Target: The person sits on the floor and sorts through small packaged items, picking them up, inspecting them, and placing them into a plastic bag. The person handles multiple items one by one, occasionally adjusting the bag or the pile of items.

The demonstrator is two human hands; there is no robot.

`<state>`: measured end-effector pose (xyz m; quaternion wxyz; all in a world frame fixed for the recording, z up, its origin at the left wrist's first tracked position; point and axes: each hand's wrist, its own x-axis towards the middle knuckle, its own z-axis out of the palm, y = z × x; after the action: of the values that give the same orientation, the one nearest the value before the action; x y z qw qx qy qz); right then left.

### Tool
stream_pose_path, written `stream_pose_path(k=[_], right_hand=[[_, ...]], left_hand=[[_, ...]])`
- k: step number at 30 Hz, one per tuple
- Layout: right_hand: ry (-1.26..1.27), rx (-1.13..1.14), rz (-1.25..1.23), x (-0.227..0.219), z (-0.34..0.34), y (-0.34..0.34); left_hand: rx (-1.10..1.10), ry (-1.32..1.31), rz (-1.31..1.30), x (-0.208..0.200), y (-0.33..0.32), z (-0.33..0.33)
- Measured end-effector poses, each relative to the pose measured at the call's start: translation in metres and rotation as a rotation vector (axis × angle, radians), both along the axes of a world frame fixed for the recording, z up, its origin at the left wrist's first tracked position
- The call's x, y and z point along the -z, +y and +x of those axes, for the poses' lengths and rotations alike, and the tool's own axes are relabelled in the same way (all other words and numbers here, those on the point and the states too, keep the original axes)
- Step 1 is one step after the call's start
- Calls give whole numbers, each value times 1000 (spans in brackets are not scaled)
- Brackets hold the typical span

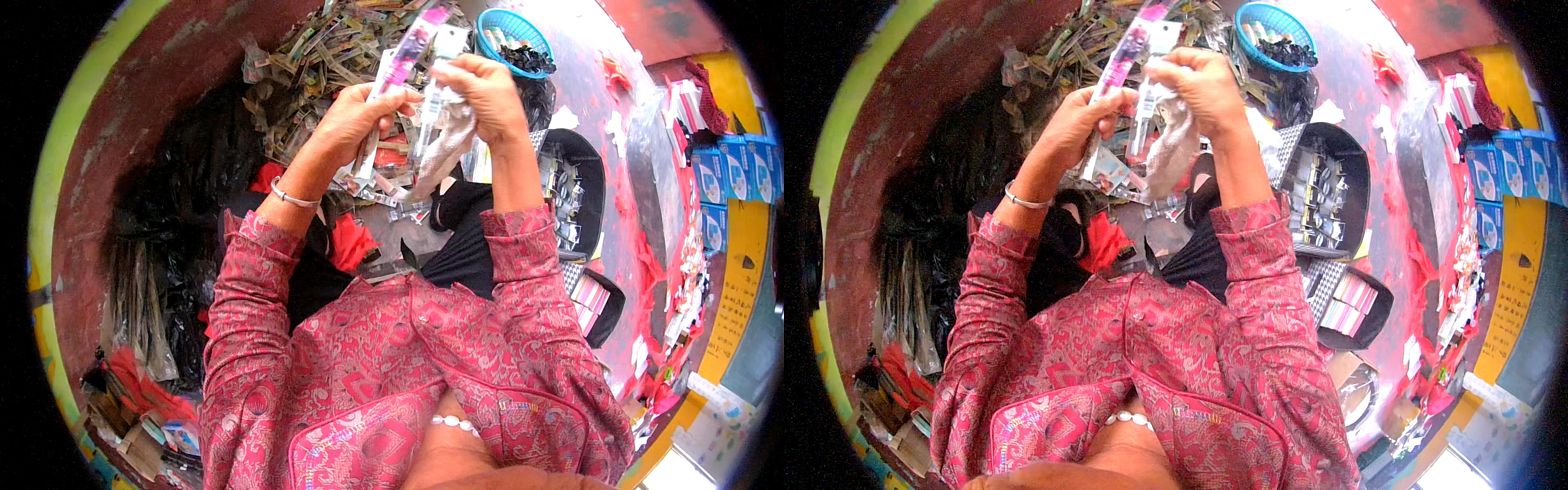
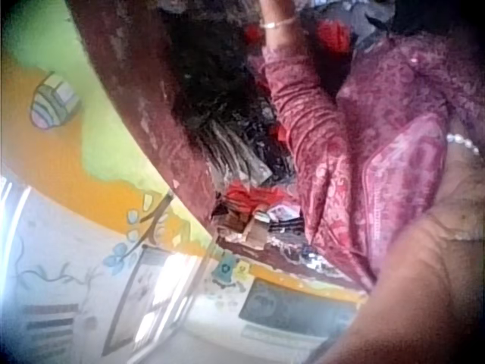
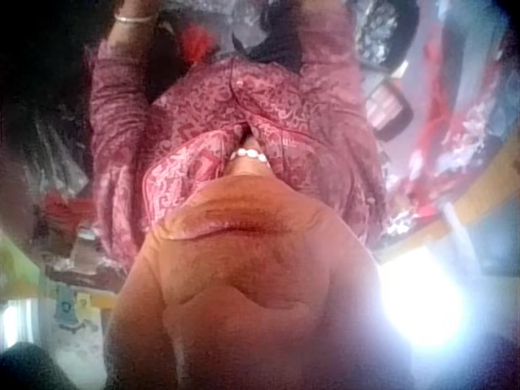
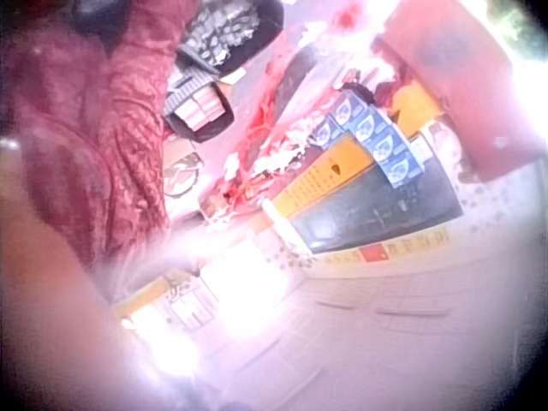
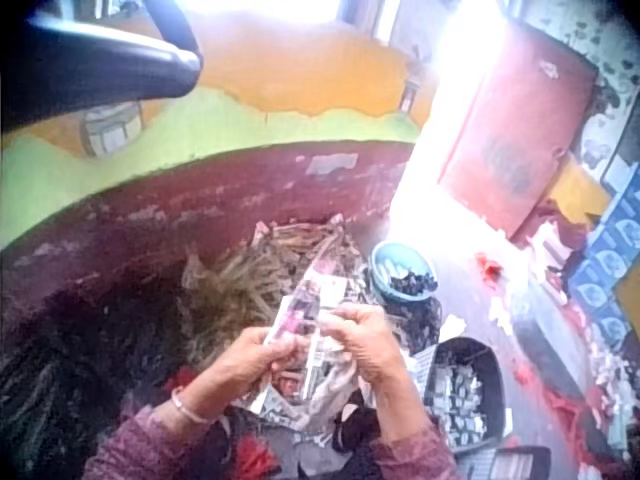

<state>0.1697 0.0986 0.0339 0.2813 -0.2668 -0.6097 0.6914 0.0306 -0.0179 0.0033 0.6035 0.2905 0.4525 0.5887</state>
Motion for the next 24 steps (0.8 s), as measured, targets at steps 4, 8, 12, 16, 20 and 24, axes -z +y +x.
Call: stream_pose_path(k=[4, 8, 12, 16, 20, 24], right_hand=[[207, 142, -319, -1, 13, 21], [7, -27, -147, -5, 7, 1], [-132, -82, -78, 4, 0, -3], [-471, 25, 364, 16, -6, 1], [-570, 105, 454, 15, -9, -2], [-525, 74, 496, 15, -12, -8]], left_hand=[[-24, -468, 128, 9, 7, -13], [-11, -623, 103, 14, 9, -13], [34, -430, 107, 16, 8, -6], [125, -393, 138, 21, 9, -6], [155, -361, 118, 22, 8, 0], [137, -313, 58, 20, 6, 0]])
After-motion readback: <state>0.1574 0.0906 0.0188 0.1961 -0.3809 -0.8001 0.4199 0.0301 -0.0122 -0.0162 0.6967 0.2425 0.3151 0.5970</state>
